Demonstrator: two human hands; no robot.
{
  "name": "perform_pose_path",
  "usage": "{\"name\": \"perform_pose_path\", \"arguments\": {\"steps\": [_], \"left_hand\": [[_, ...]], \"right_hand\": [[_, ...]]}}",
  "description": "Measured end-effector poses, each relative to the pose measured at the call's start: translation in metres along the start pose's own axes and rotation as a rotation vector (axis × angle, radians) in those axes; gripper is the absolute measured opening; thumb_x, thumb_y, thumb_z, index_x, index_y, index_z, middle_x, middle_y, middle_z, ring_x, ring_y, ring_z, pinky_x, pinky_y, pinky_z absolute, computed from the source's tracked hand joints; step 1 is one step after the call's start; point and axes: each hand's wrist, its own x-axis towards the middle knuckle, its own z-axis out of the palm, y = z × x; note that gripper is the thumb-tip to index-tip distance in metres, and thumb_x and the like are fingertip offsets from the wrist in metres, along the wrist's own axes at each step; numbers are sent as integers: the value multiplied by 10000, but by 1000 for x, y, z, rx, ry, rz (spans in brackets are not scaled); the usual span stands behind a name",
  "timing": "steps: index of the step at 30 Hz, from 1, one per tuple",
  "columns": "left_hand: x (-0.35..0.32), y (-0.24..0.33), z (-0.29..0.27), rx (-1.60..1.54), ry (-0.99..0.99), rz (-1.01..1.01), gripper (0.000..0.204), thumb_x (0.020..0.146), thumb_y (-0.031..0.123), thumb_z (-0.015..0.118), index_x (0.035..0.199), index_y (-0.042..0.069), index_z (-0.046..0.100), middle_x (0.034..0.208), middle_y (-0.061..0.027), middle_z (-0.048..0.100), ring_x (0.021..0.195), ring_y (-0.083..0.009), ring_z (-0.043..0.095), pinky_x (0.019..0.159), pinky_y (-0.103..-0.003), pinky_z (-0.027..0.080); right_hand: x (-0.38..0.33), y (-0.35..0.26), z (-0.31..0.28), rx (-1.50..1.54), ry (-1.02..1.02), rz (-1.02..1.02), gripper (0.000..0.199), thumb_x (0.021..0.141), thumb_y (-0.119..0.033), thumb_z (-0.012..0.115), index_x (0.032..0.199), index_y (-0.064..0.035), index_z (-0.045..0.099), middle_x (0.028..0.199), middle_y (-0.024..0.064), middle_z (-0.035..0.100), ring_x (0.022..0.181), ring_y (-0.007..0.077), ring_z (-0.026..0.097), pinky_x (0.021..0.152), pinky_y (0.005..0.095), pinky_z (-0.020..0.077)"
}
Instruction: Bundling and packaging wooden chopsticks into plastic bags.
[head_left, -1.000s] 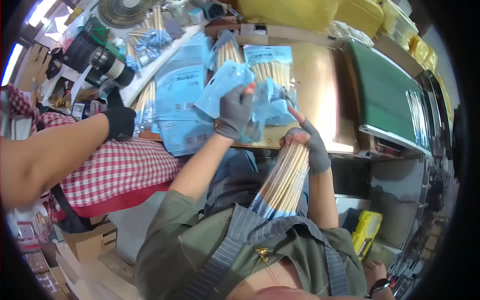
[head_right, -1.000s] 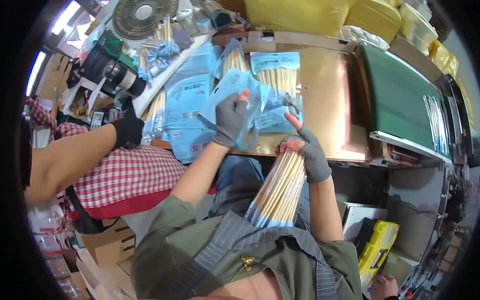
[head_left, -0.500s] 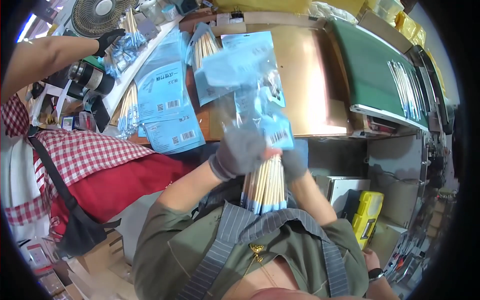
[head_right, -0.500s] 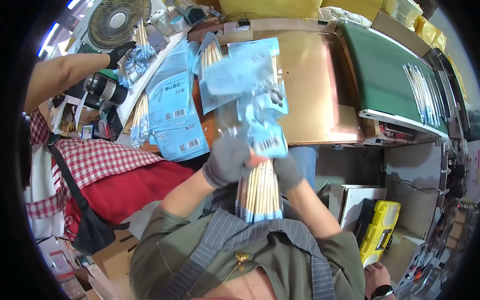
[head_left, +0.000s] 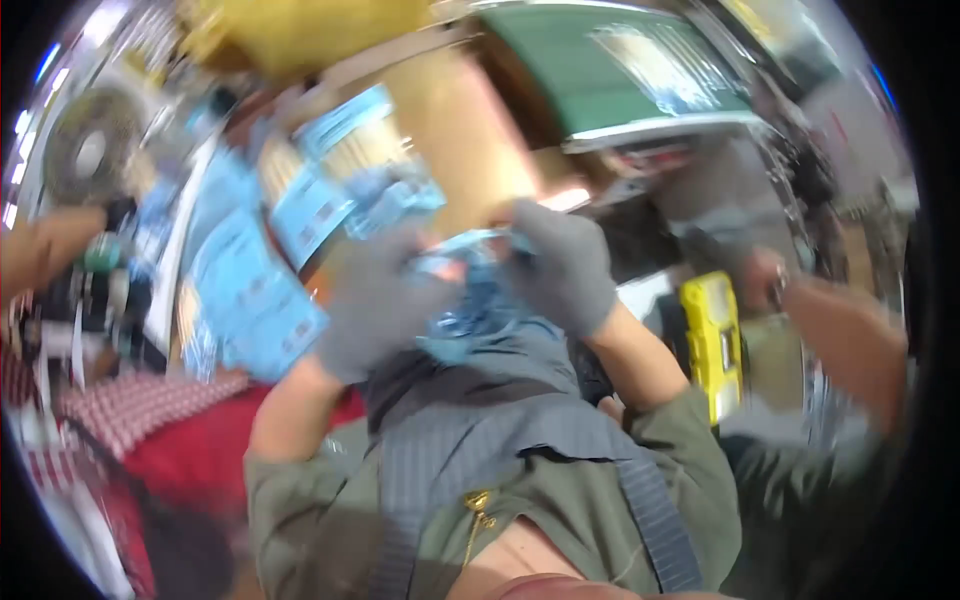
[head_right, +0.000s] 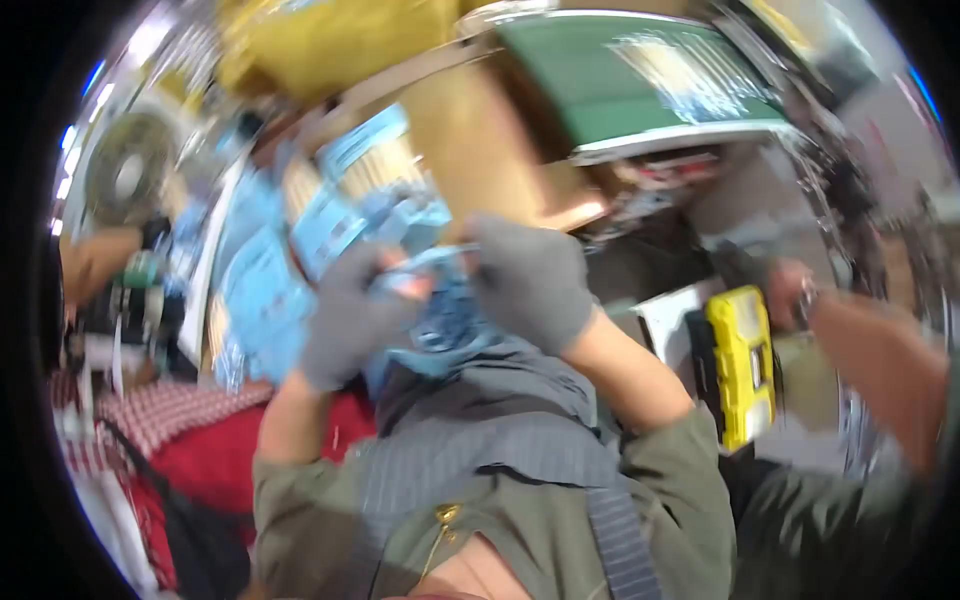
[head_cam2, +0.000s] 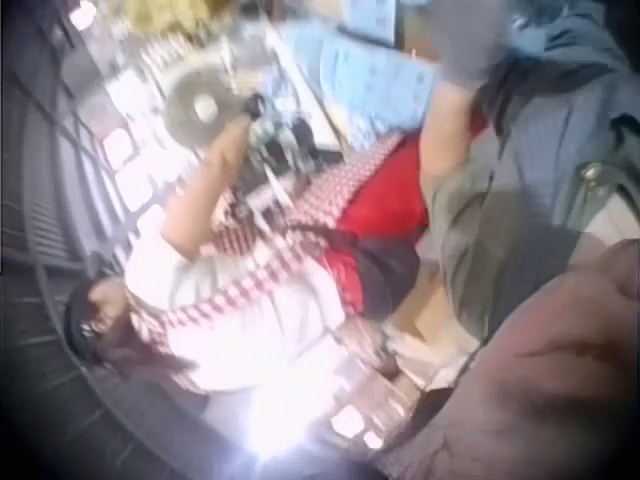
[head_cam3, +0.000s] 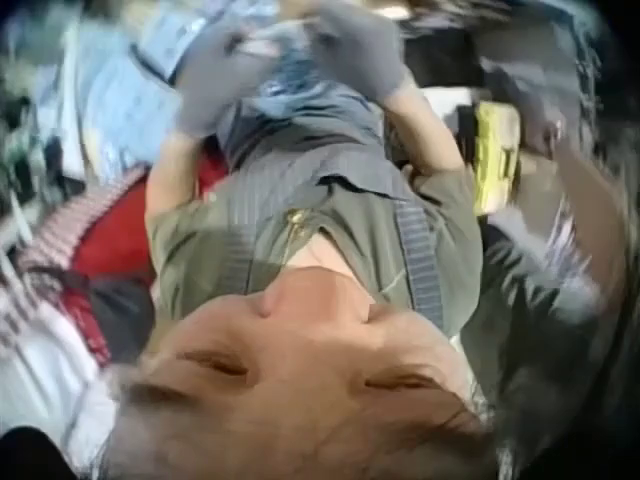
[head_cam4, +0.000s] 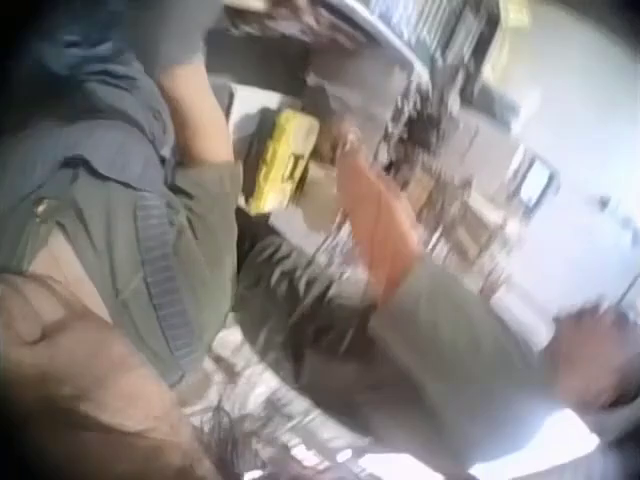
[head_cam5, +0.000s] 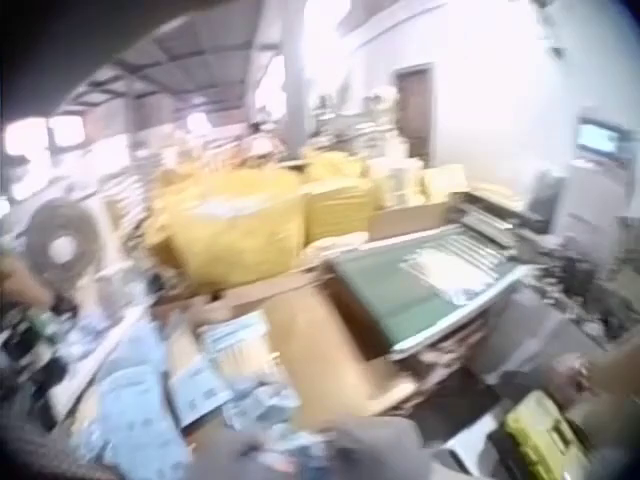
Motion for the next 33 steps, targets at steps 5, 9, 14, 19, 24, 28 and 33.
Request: {"name": "perform_pose_path", "arguments": {"steps": [5,9,14,19,24,28,33], "left_hand": [[47,-5,-63,195,-120,-55,170,783,165,670,865,28,612,597,-6,509,562,-60,510,491,-270,410],[74,-3,-116,363,-61,-182,235,844,222,632,845,-13,634,619,-13,539,581,-63,514,450,-265,392],[101,33,-161,425,404,197,254,932,195,551,942,-45,634,726,-9,560,657,-61,483,572,-211,397],[64,-42,-147,696,405,363,256,923,49,486,1135,-22,612,958,-126,677,896,-182,646,775,-287,490],[15,-175,-81,1001,79,127,211,867,172,561,1041,106,660,829,-138,658,692,-327,633,595,-417,485],[3,-177,-46,820,70,-9,209,827,176,635,1016,90,658,703,-131,630,609,-298,615,563,-379,474],[55,-129,-28,582,159,-20,247,802,189,684,1002,48,654,633,-95,584,544,-174,562,536,-301,434]], "right_hand": [[56,-5,-15,-59,10,-62,95,749,-122,597,841,-105,579,653,122,589,626,341,609,559,416,487],[135,-22,-14,-237,24,-37,107,755,-182,554,783,-95,608,689,152,619,702,348,630,639,450,491],[205,-32,-4,-4,721,-357,94,730,-152,614,763,-78,566,576,130,565,534,329,595,498,410,459],[150,18,85,111,546,-344,83,767,-132,606,801,-94,541,575,122,539,518,328,573,491,425,459],[50,84,162,277,-266,-25,211,806,-294,614,925,-123,581,781,130,638,738,341,629,656,444,490],[27,131,176,332,4,136,445,821,-377,618,1130,-62,565,987,187,613,956,358,587,819,432,463],[44,134,190,493,-324,505,749,838,-430,594,1343,65,348,1225,300,499,1182,418,459,1029,407,341]]}}
